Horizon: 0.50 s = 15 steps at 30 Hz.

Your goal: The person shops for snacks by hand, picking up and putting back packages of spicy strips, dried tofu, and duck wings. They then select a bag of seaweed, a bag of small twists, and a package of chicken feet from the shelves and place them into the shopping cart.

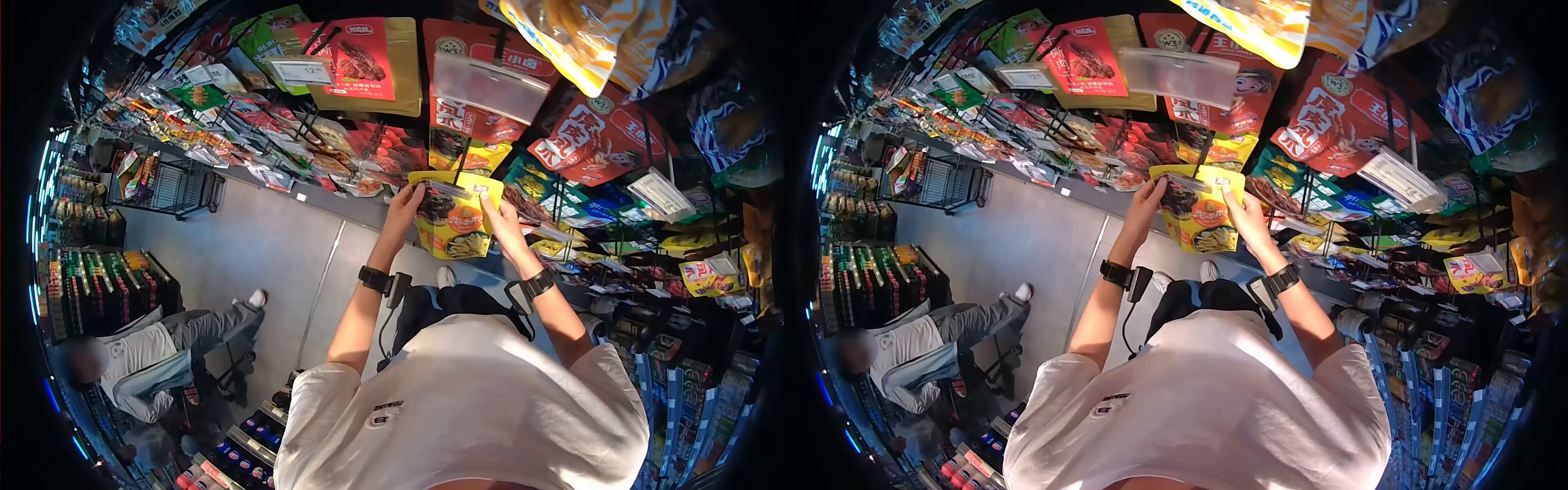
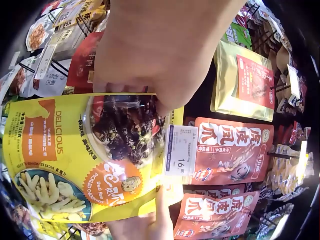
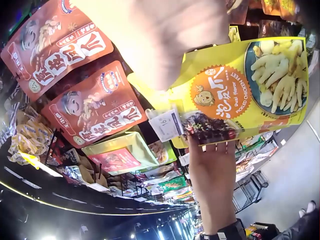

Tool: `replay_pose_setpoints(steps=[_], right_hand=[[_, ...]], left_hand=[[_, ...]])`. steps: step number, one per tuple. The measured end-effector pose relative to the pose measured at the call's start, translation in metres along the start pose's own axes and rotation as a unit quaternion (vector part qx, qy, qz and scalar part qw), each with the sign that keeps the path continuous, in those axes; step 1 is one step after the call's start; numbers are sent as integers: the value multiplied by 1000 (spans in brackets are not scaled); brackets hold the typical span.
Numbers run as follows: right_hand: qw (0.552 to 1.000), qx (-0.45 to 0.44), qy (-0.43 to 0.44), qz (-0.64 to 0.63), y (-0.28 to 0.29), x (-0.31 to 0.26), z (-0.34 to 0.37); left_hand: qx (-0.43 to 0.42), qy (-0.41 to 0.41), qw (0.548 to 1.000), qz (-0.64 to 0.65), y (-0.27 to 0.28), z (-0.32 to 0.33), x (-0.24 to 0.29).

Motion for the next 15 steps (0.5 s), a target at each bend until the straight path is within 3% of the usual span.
replay_pose_setpoints(steps=[15], right_hand=[[992, 43, -51, -107, 9, 30, -22]], left_hand=[[12, 42, 999, -15, 4, -33, -20]])
Point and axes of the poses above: each hand's wrist, its own z-axis away from the middle knuckle, its own y-axis out of the back of the hand, x = y × z, the point moved 10 cm from there along -z, towards the middle knuckle, and after that the axes turned 5 degrees about -x, right-handed, at the moved point
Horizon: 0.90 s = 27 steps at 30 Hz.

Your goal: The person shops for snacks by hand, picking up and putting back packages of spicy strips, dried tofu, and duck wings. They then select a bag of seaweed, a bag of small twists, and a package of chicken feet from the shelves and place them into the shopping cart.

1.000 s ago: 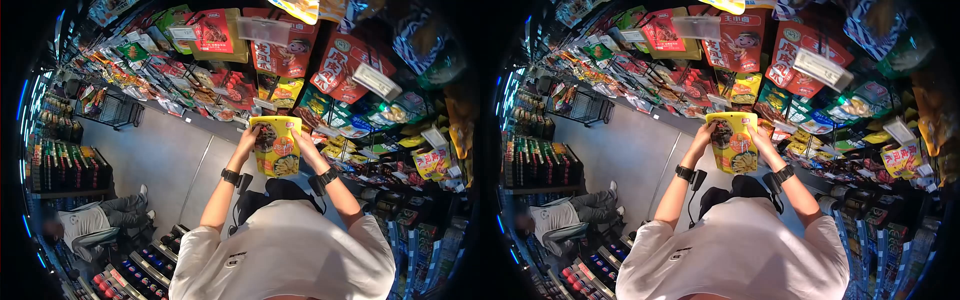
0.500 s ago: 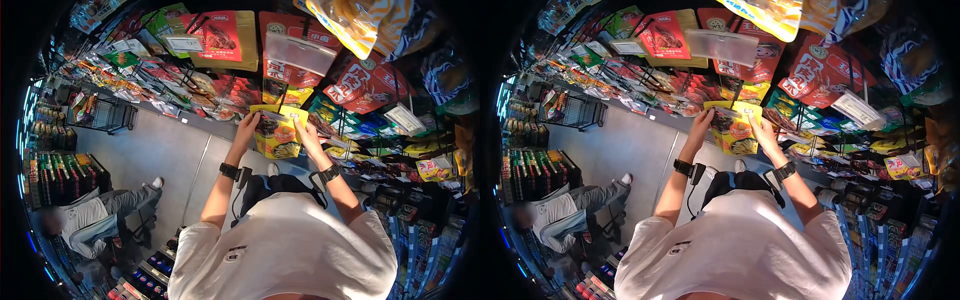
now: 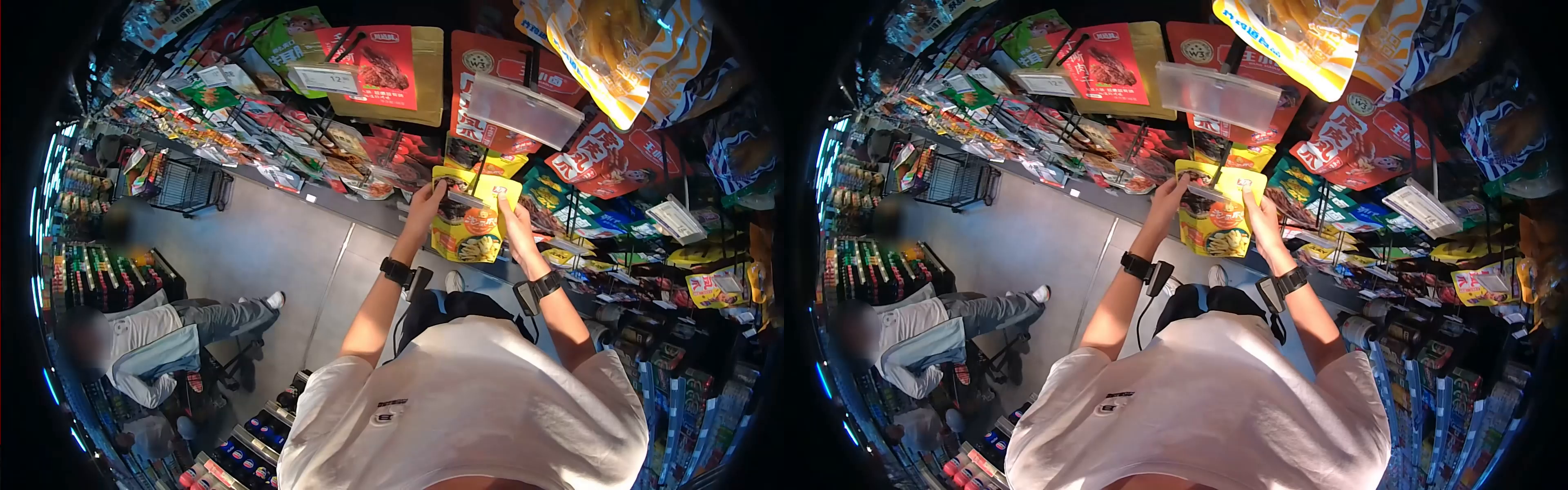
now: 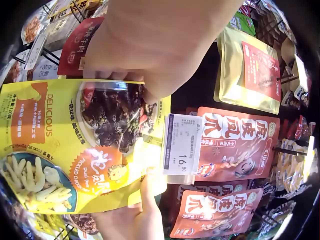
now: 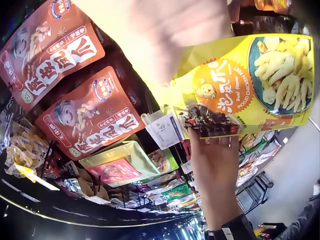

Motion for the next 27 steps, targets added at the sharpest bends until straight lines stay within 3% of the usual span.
replay_pose_setpoints(steps=[5, 6, 9, 12, 13, 16, 20, 23, 27], right_hand=[[999, 14, 37, 5, 3, -19, -21], [999, 16, 42, 14, 6, -18, -27], [998, 15, 51, 41, 10, -16, -39], [996, 15, 45, 80, 10, -18, -38], [990, 20, 91, 110, 11, -23, -38], [984, 12, 126, 126, 21, -5, -50], [983, 56, 99, 148, 37, 32, -52], [968, 100, 149, 175, 21, 12, -27], [929, 170, 179, 276, 82, 90, -51]], left_hand=[[-6, 6, 993, -119, 30, 9, -29], [-65, 21, 991, -118, 34, 16, -35], [-57, 138, 982, -114, 58, 60, -33], [-6, 78, 993, -85, 83, 104, -19], [17, 60, 996, -66, 94, 119, -15], [55, 104, 991, -63, 127, 159, -32], [110, 121, 985, -58, 148, 205, -21], [130, 112, 984, -48, 164, 225, -10], [120, 84, 988, -50, 198, 241, -4]])
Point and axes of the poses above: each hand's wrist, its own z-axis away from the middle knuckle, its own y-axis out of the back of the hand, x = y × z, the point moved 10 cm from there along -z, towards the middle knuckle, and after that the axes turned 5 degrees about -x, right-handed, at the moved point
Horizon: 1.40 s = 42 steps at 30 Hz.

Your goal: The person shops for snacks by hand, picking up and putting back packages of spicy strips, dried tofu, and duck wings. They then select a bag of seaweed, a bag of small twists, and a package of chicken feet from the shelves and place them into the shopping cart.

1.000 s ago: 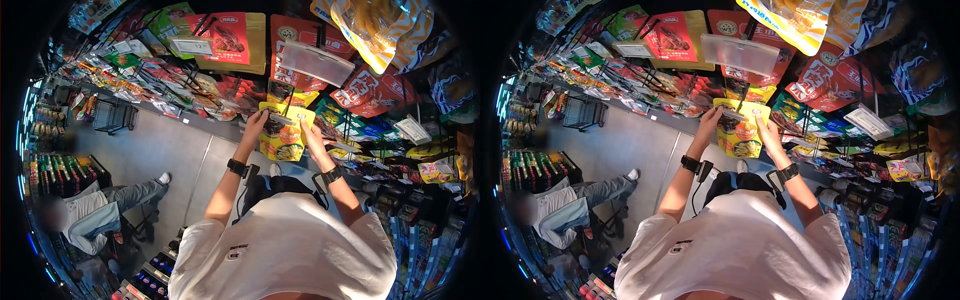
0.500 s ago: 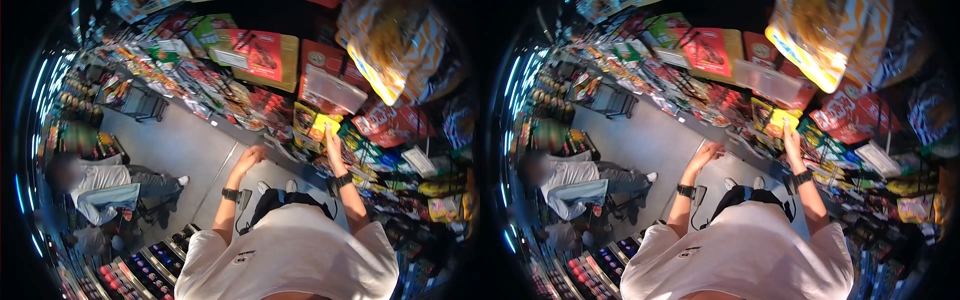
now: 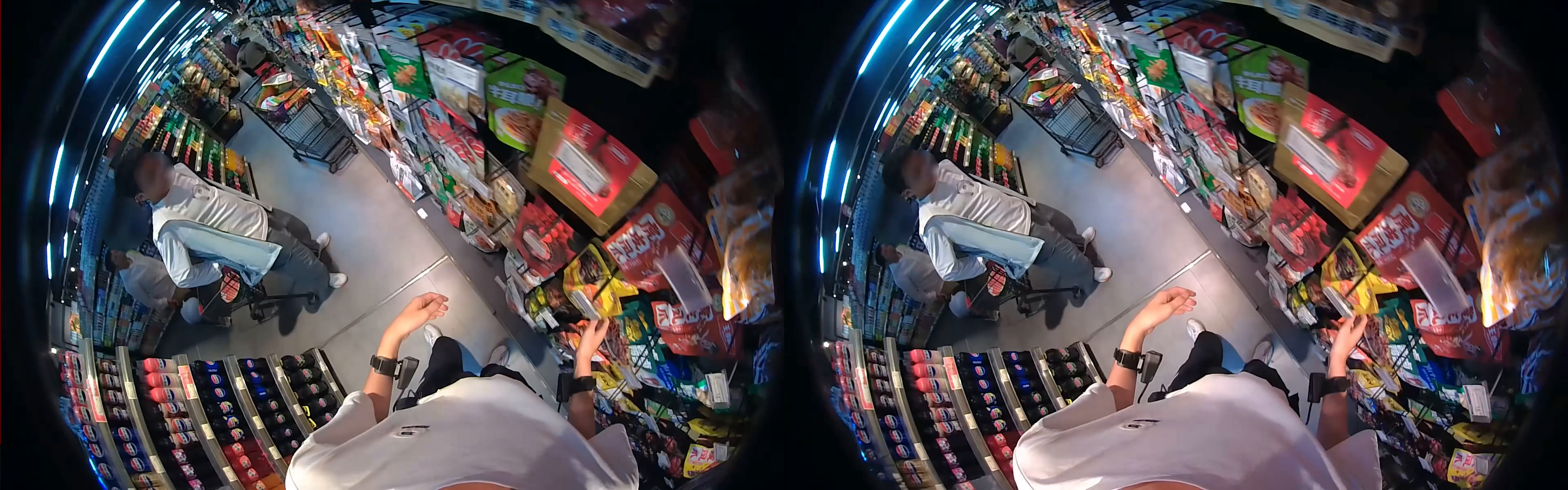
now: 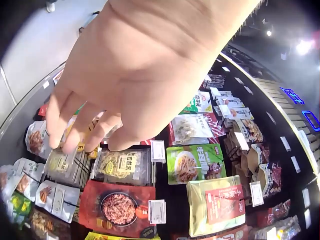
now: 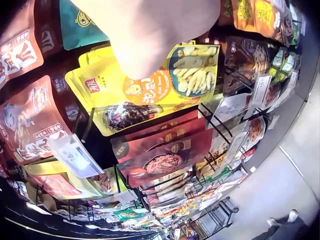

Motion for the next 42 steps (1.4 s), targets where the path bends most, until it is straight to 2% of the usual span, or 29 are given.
replay_pose_setpoints(steps=[2, 5, 6, 8, 9, 11, 12, 14, 17, 20, 21, 24, 26, 28, 29, 32, 34, 35, 39, 42], right_hand=[[996, 4, -69, -49, -3, -1, 13], [997, 70, -29, -32, -8, 11, 25], [994, 70, -86, -24, -14, 4, 36], [988, 109, -101, 50, -24, 49, 42], [987, 55, -152, -6, -51, 54, 51], [960, -90, -212, -159, -103, 110, 60], [941, -125, -280, -147, -131, 71, 89], [888, -286, -332, -141, -203, -38, 134], [855, -458, -228, -83, -287, -96, 154], [839, -514, -177, -24, -363, -132, 158], [837, -524, -159, -23, -389, -151, 157], [821, -555, -131, -36, -473, -177, 140], [824, -556, -103, -48, -539, -193, 121], [829, -546, -102, -71, -606, -227, 102], [825, -553, -75, -84, -641, -246, 93], [793, -601, -67, -75, -748, -297, 66], [787, -616, 20, -36, -806, -349, 45], [783, -620, 16, -49, -835, -368, 37], [764, -642, 27, -60, -941, -432, 14], [757, -651, 40, -26, -1015, -468, 7]], left_hand=[[0, -25, 998, -59, 26, 3, 8], [21, -58, 990, -126, 72, 15, 16], [33, -67, 987, -143, 89, 20, 18], [43, -80, 986, -141, 117, 36, 36], [42, -79, 988, -129, 131, 41, 41], [41, -101, 989, -103, 157, 38, 31], [42, -102, 989, -100, 167, 38, 26], [45, -109, 988, -103, 191, 31, 27], [66, -157, 985, -27, 222, 10, 18], [71, -161, 984, -19, 255, -10, 35], [76, -158, 985, 1, 269, -19, 38], [55, -148, 984, -78, 315, -51, 49], [26, -125, 987, -99, 352, -81, 47], [13, -120, 984, -128, 393, -109, 58], [1, -111, 988, -107, 417, -128, 49], [113, -62, 981, -143, 508, -164, 70], [158, -59, 978, -121, 563, -176, 102], [180, -57, 976, -109, 590, -182, 118], [230, -82, 969, -43, 685, -198, 163], [270, -96, 958, 34, 771, -214, 165]])
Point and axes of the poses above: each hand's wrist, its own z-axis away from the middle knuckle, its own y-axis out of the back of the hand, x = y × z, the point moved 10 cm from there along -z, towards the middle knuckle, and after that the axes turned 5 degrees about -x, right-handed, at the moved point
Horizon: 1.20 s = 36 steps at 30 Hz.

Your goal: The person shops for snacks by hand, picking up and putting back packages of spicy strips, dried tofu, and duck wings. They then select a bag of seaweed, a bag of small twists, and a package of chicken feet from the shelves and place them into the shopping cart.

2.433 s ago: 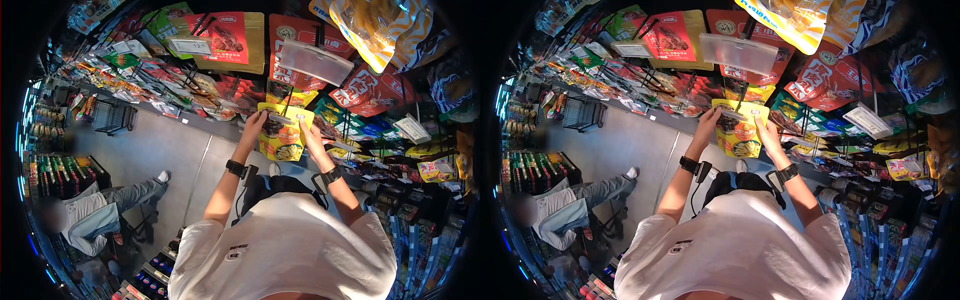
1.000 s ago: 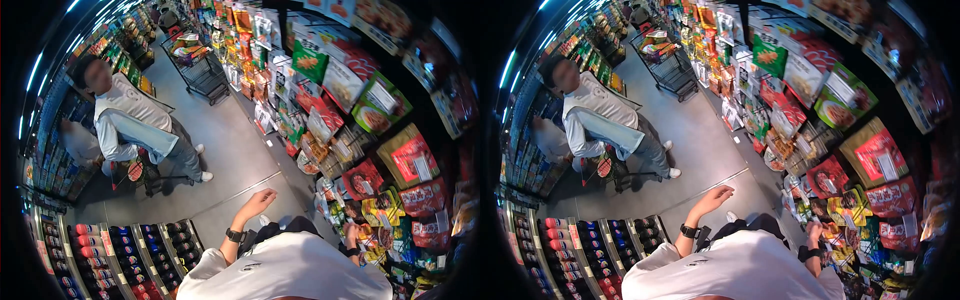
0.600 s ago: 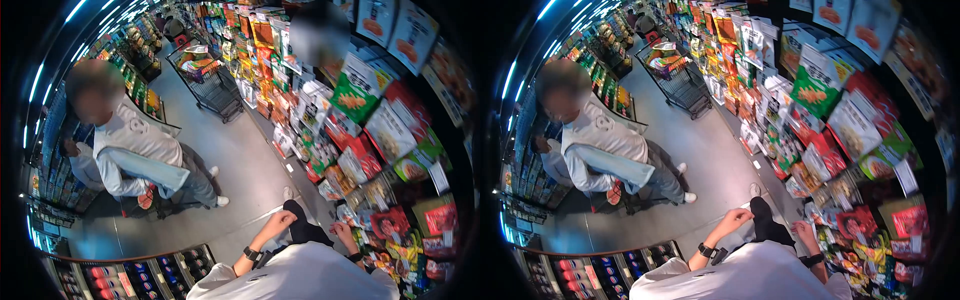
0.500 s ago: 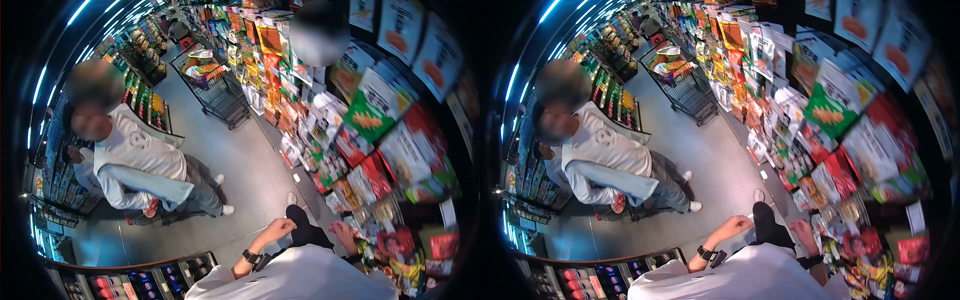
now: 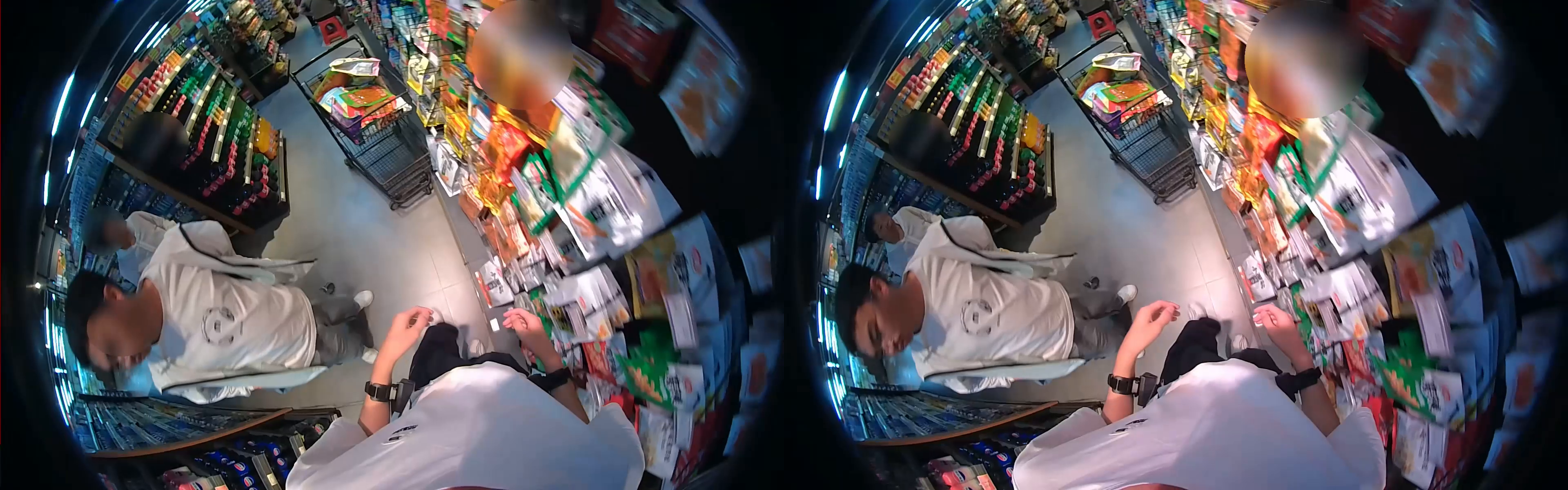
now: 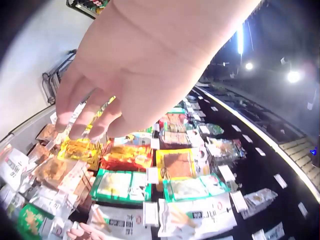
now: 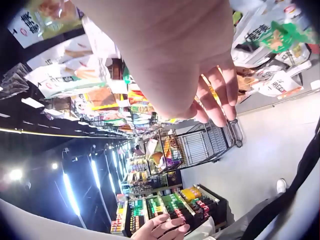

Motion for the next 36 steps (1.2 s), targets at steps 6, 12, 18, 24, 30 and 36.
replay_pose_setpoints(steps=[6, 12, 18, 24, 30, 36], right_hand=[[994, -39, -42, 95, -28, -66, -156], [995, -56, -33, 82, -58, -127, -309], [996, -47, -3, 79, -89, -185, -445], [999, -53, 6, -7, -114, -199, -582], [999, -32, 21, -18, -104, -245, -736], [997, -6, 81, -8, -91, -290, -838]], left_hand=[[119, -34, 991, 48, 167, -127, 10], [169, -58, 984, 18, 319, -248, 60], [152, -33, 988, 1, 414, -354, 89], [130, -34, 991, -28, 490, -476, 98], [130, -6, 989, 63, 564, -619, 103], [159, -26, 987, -15, 621, -776, 94]])
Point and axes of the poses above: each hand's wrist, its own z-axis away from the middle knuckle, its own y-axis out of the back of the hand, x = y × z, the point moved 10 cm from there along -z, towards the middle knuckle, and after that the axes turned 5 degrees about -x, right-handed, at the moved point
